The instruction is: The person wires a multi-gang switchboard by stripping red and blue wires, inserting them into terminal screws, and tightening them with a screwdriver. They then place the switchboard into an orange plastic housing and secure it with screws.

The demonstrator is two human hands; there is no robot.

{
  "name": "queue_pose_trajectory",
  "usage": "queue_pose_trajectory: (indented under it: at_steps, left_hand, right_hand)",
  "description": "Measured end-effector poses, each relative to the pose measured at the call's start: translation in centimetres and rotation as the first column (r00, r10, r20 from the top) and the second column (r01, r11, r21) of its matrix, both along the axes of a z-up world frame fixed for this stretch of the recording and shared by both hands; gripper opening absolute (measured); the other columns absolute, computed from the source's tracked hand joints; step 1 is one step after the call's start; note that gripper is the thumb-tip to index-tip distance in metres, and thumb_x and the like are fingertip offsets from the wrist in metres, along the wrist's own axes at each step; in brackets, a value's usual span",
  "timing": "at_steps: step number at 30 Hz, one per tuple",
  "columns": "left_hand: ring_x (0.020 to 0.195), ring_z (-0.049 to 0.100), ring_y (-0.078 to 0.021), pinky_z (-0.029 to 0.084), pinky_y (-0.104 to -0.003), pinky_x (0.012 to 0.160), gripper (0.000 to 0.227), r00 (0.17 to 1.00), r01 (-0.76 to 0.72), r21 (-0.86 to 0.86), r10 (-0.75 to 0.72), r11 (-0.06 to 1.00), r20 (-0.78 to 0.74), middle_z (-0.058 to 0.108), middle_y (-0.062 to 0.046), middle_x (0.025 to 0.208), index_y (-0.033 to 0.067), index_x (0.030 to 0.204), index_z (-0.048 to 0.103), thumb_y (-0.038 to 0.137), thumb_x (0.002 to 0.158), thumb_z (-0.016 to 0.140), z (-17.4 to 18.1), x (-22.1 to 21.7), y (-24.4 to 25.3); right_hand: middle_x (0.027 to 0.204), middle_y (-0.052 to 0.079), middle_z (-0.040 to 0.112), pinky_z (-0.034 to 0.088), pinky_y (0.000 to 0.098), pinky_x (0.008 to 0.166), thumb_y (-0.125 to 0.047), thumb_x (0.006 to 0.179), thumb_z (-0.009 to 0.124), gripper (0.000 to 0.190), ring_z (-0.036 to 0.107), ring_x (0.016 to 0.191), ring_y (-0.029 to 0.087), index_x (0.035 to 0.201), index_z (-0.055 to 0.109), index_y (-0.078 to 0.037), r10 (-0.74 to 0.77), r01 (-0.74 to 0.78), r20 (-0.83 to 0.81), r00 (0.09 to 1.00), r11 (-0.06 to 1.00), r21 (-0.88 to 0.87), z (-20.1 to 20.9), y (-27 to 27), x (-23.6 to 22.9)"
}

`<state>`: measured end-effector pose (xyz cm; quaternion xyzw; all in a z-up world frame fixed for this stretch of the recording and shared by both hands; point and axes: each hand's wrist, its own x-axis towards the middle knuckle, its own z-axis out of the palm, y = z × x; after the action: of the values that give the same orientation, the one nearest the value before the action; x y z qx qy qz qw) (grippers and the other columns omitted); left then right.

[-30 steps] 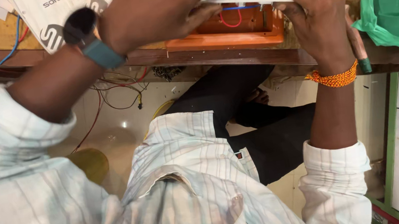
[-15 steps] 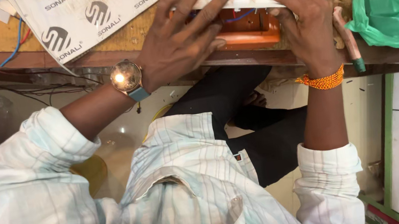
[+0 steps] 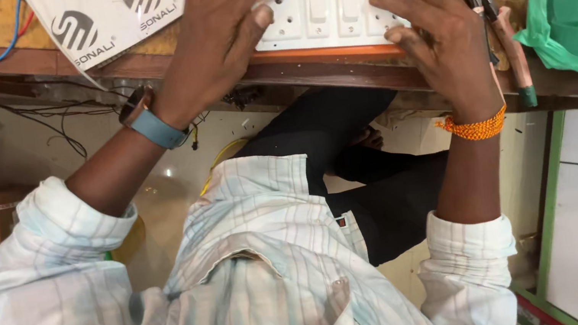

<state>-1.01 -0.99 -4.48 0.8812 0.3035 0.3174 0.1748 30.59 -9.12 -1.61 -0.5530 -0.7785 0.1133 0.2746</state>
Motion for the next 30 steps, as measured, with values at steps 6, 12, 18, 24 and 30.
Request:
queue_pose_trajectory:
  at_steps: [6,12,18,24,30]
  left_hand:
    - [0.146,0.042,-0.0407,0.04,-0.048,0.121,0.063,0.991,0.066,-0.133,-0.049,0.989,0.124,0.047,-0.024,0.157,0.0137,0.153,0.049,0.028,0.1,0.082,-1.3,-0.6,0.8]
    - [0.135,0.056,-0.0434,0.046,-0.048,0.112,0.083,0.996,0.07,-0.244,-0.054,0.967,0.071,0.057,-0.024,0.149,0.0053,0.159,0.04,0.037,0.098,0.086,-1.7,-0.5,2.9]
    - [0.122,0.06,-0.0437,0.048,-0.049,0.103,0.085,0.996,-0.047,-0.39,0.012,0.92,-0.093,0.059,-0.022,0.141,0.0088,0.155,0.042,0.039,0.09,0.086,0.2,-0.3,2.8]
    - [0.125,0.06,-0.0376,0.05,-0.043,0.101,0.082,0.997,-0.058,-0.33,0.069,0.942,0.019,0.054,-0.015,0.148,0.0099,0.15,0.047,0.031,0.081,0.087,2.0,-0.6,0.6]
    - [0.138,0.057,-0.0343,0.052,-0.043,0.109,0.049,0.993,-0.117,-0.065,0.117,0.991,-0.01,0.059,-0.008,0.148,0.0084,0.135,0.065,0.022,0.092,0.085,2.0,-0.5,-1.8]
  right_hand:
    - [0.153,0.014,0.062,0.059,0.0379,0.103,-0.007,0.099,0.078,0.034,0.053,0.15,0.033,0.132,0.073,-0.009,-0.085,0.081,-0.091,0.992,0.996,-0.045,0.2,-1.1,-0.8]
    - [0.151,0.016,0.062,0.056,0.0381,0.105,-0.005,0.098,0.081,0.033,0.057,0.146,0.034,0.13,0.073,-0.007,-0.18,0.176,-0.071,0.981,0.983,-0.055,0.2,-1.4,-1.6]
    - [0.153,0.017,0.061,0.055,0.0411,0.118,-0.001,0.099,0.082,0.033,0.054,0.149,0.035,0.131,0.073,-0.005,-0.198,0.198,-0.037,0.979,0.98,-0.014,0.9,-1.6,-3.0]
    - [0.143,0.018,0.061,0.055,0.04,0.103,0.001,0.088,0.076,0.038,0.053,0.141,0.035,0.126,0.07,-0.005,-0.249,0.238,-0.092,0.964,0.964,-0.117,1.9,-1.8,-3.5]
    - [0.144,0.015,0.066,0.051,0.0422,0.116,0.002,0.093,0.079,0.04,0.06,0.141,0.033,0.131,0.072,-0.005,-0.223,0.228,0.054,0.973,0.968,-0.107,2.7,-2.3,-3.2]
